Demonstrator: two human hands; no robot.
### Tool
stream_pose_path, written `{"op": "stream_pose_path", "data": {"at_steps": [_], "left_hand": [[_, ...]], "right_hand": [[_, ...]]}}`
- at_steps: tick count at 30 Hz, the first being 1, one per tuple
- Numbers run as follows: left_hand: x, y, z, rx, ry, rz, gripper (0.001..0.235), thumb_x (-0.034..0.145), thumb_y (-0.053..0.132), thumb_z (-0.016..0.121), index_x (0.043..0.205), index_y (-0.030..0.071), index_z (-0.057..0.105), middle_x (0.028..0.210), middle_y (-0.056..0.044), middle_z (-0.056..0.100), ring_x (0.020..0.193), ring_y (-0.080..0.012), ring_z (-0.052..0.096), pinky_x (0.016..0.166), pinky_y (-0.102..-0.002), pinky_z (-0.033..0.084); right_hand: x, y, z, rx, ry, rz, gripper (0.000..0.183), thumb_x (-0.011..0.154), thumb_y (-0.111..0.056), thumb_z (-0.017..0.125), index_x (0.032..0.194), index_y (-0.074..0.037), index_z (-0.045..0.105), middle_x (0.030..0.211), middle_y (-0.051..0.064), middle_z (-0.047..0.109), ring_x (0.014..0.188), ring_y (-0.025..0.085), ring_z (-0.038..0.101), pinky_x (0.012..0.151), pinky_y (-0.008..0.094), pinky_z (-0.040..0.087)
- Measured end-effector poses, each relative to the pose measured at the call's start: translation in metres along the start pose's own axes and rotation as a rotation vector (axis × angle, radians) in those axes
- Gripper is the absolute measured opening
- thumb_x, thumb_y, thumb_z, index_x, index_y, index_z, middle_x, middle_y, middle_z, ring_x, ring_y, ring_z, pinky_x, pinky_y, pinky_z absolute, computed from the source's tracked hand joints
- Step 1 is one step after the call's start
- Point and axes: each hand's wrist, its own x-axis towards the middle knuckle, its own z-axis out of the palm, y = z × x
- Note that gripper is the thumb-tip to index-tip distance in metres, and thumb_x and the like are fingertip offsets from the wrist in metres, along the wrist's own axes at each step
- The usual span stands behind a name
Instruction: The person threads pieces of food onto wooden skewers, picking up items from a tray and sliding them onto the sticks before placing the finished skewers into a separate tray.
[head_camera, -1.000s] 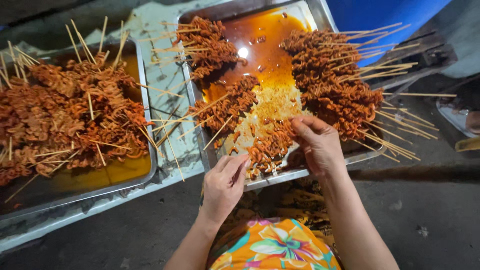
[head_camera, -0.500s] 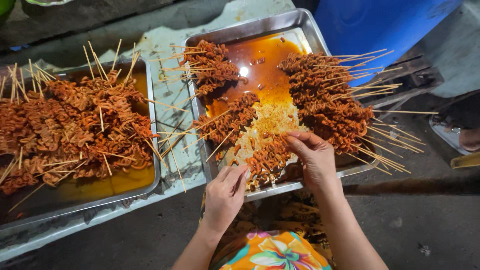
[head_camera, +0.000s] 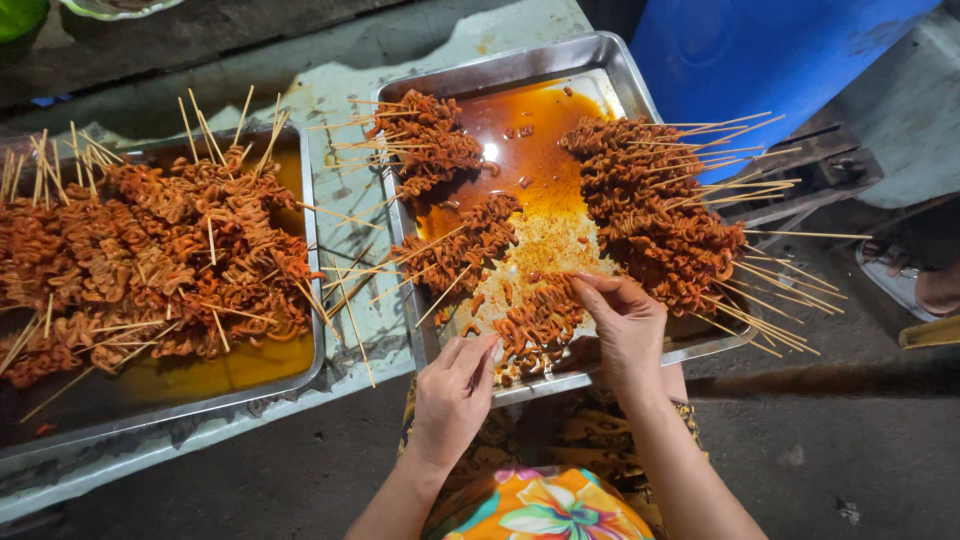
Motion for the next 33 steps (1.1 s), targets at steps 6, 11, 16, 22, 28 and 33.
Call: {"op": "stream_pose_path", "data": {"at_steps": [6, 11, 16, 22, 28, 33], "left_hand": [[0.002, 0.002, -0.003, 0.009, -0.014, 0.070, 0.019, 0.089, 0.000, 0.074, 0.107, 0.004, 0.069, 0.089, -0.010, 0.069, 0.071, -0.0272, 0.070, 0.062, -0.035, 0.055], [0.001, 0.003, -0.003, -0.025, -0.034, -0.011, 0.021, 0.087, -0.001, 0.076, 0.106, 0.005, 0.071, 0.085, -0.009, 0.069, 0.065, -0.0244, 0.069, 0.058, -0.034, 0.054], [0.001, 0.001, -0.005, -0.036, -0.012, 0.044, 0.025, 0.084, -0.003, 0.075, 0.108, 0.005, 0.071, 0.087, -0.010, 0.069, 0.070, -0.0250, 0.070, 0.062, -0.034, 0.056], [0.000, -0.002, -0.004, -0.011, 0.010, 0.072, 0.023, 0.084, -0.002, 0.077, 0.104, 0.005, 0.070, 0.085, -0.009, 0.068, 0.071, -0.0267, 0.070, 0.064, -0.034, 0.057], [-0.001, -0.003, -0.004, -0.026, 0.018, 0.080, 0.023, 0.083, -0.002, 0.076, 0.105, 0.006, 0.071, 0.087, -0.010, 0.069, 0.073, -0.0272, 0.070, 0.065, -0.035, 0.057], [0.000, -0.002, -0.005, -0.027, 0.019, 0.063, 0.023, 0.084, -0.002, 0.076, 0.106, 0.005, 0.071, 0.085, -0.009, 0.068, 0.071, -0.0266, 0.069, 0.063, -0.034, 0.056]], "right_hand": [[0.001, 0.000, -0.003, 0.064, -0.019, 0.062, 0.017, 0.092, -0.001, 0.074, 0.108, 0.001, 0.076, 0.105, 0.010, 0.077, 0.095, 0.014, 0.072, 0.090, 0.027, 0.058], [0.014, 0.009, -0.014, 0.228, -0.056, 0.166, 0.017, 0.089, 0.001, 0.074, 0.106, 0.001, 0.075, 0.102, 0.010, 0.077, 0.094, 0.017, 0.073, 0.089, 0.030, 0.060], [0.014, 0.012, -0.016, 0.187, -0.010, 0.182, 0.019, 0.092, 0.001, 0.076, 0.110, 0.001, 0.075, 0.102, 0.011, 0.075, 0.092, 0.015, 0.070, 0.083, 0.029, 0.057], [0.012, 0.005, -0.007, 0.118, 0.009, 0.138, 0.018, 0.091, -0.005, 0.075, 0.108, 0.000, 0.075, 0.100, 0.006, 0.076, 0.088, 0.012, 0.070, 0.081, 0.026, 0.060], [0.003, 0.005, -0.010, -0.023, 0.041, 0.156, 0.018, 0.096, -0.004, 0.077, 0.113, 0.002, 0.078, 0.096, 0.010, 0.074, 0.073, 0.015, 0.056, 0.056, 0.029, 0.042], [0.011, 0.009, -0.014, 0.157, -0.039, 0.119, 0.013, 0.089, -0.001, 0.076, 0.102, -0.001, 0.074, 0.102, 0.008, 0.076, 0.092, 0.016, 0.071, 0.085, 0.030, 0.059]]}}
